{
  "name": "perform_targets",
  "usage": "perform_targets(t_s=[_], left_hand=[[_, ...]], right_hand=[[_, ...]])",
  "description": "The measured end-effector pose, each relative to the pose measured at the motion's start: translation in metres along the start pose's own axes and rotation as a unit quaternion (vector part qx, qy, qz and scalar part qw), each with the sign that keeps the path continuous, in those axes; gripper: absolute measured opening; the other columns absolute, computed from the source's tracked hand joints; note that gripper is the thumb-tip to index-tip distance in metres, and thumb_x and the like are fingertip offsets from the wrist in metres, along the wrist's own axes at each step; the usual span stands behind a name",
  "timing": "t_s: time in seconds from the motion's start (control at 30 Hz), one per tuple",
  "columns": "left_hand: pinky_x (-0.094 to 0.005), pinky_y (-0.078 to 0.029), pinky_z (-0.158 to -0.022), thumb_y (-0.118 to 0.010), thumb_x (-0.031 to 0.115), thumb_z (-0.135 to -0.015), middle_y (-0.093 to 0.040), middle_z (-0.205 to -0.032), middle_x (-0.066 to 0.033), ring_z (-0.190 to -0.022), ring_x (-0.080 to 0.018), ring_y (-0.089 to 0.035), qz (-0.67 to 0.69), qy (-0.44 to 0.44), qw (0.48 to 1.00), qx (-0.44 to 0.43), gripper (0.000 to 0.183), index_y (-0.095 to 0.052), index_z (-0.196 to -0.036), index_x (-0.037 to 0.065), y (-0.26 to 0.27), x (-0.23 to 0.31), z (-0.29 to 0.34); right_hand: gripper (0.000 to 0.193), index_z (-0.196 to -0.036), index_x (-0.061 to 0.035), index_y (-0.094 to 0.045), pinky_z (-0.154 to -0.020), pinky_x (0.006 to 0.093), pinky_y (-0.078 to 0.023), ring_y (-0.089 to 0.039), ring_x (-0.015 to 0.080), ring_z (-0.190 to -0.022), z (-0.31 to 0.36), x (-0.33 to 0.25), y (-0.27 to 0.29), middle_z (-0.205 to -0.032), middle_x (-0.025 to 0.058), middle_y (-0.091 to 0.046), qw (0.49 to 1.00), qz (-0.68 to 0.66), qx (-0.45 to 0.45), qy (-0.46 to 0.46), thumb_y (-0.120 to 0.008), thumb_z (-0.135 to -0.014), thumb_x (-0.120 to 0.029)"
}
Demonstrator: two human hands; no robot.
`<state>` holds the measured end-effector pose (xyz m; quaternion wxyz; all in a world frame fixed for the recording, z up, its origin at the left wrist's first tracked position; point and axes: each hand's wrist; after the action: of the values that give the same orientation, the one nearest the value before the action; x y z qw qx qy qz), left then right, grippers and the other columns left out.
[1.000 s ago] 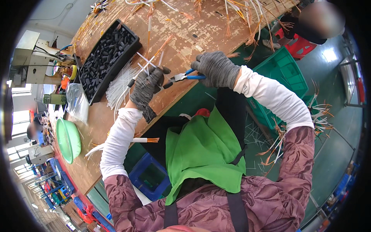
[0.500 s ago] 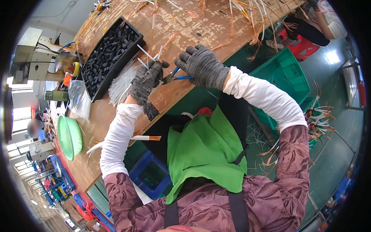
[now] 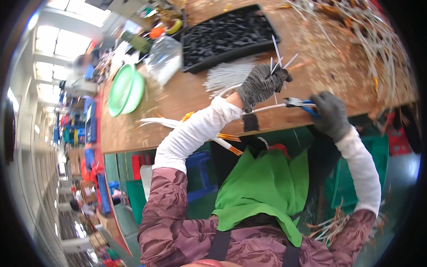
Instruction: Assembling electrical wiring components by using pliers to trim and secure wires with zip ties.
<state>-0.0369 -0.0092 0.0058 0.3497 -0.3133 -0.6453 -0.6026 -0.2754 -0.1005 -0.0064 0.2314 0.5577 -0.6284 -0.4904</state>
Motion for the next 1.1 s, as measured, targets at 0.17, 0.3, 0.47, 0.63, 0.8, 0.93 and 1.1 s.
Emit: perform_targets(t_s=[0.17,0.3,0.47,0.63,0.8,0.93,1.1], left_hand=[[-0.0292,-0.042,-0.054,-0.050,0.009,-0.084,-0.052,-0.077,-0.0027,-0.063,-0.0152,-0.051,-0.695,-0.128,0.636,0.310,0.018,-0.051,-0.101,0.006,0.196,-0.062,0.121],[-0.0350,-0.045,-0.072,-0.061,0.033,-0.083,-0.061,-0.099,-0.0129,-0.081,-0.0258,-0.061,-0.327,0.117,0.856,0.384,0.041,-0.056,-0.112,0.004,0.340,-0.002,0.212],[-0.0400,-0.042,-0.090,-0.071,0.037,-0.072,-0.053,-0.115,-0.0179,-0.108,-0.0331,-0.051,-0.580,0.203,0.685,0.391,0.060,-0.049,-0.120,0.007,0.313,-0.056,0.288],[-0.0303,-0.047,-0.078,-0.056,0.014,-0.088,-0.065,-0.087,-0.0081,-0.083,-0.0175,-0.059,-0.082,0.200,0.909,0.356,0.015,-0.061,-0.094,0.001,0.165,-0.030,0.295],[-0.0287,-0.046,-0.081,-0.055,0.026,-0.089,-0.065,-0.095,-0.0092,-0.088,-0.0165,-0.059,0.102,0.280,0.954,-0.029,0.032,-0.060,-0.108,0.002,0.054,-0.014,0.304],[-0.0395,-0.042,-0.095,-0.049,0.052,-0.086,-0.054,-0.117,-0.0193,-0.107,-0.0284,-0.054,0.366,0.288,0.881,0.081,0.068,-0.044,-0.123,-0.005,-0.026,-0.045,0.285],[-0.0428,-0.036,-0.100,-0.043,0.067,-0.080,-0.042,-0.130,-0.0189,-0.118,-0.0310,-0.044,0.659,0.214,0.697,0.185,0.087,-0.034,-0.131,-0.002,-0.062,-0.067,0.248]], right_hand=[[0.041,-0.102,-0.0071,-0.058,-0.077,0.0407,-0.046,-0.056,0.0338,-0.091,-0.011,0.059,0.016,-0.096,0.0145,-0.057,0.991,0.101,0.021,-0.087,-0.068,-0.062,-0.011],[0.046,-0.108,-0.0080,-0.057,-0.080,0.0403,-0.046,-0.054,0.0331,-0.096,-0.018,0.114,0.014,-0.102,0.0145,-0.056,0.974,0.149,-0.061,-0.162,-0.069,-0.065,-0.017],[0.050,-0.114,-0.0076,-0.055,-0.086,0.0404,-0.044,-0.054,0.0322,-0.100,-0.027,0.122,0.004,-0.107,0.0142,-0.056,0.949,0.197,-0.102,-0.223,-0.069,-0.070,-0.028],[0.040,-0.107,-0.0038,-0.057,-0.080,0.0401,-0.046,-0.056,0.0310,-0.095,-0.058,0.058,0.032,-0.101,0.0145,-0.058,0.985,0.129,-0.011,-0.116,-0.065,-0.075,-0.027],[0.035,-0.098,-0.0045,-0.059,-0.079,0.0389,-0.045,-0.055,0.0309,-0.090,-0.114,-0.085,0.020,-0.097,0.0148,-0.058,0.988,-0.069,-0.040,0.131,-0.068,-0.073,-0.026],[0.052,-0.091,-0.0021,-0.061,-0.081,0.0409,-0.044,-0.055,0.0307,-0.089,-0.150,-0.139,-0.053,-0.086,0.0142,-0.060,0.963,-0.048,-0.090,0.251,-0.057,-0.077,-0.052],[0.073,-0.084,0.0002,-0.064,-0.079,0.0413,-0.046,-0.058,0.0346,-0.087,-0.128,-0.174,-0.090,-0.085,0.0209,-0.062,0.942,-0.032,-0.291,0.161,-0.052,-0.070,-0.071]])
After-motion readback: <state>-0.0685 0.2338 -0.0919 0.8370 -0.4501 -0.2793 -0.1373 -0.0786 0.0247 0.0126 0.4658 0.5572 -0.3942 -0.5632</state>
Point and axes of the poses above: each hand's wrist, its own z-axis away from the middle knuckle, its own y-axis out of the back of the hand, x = y × z
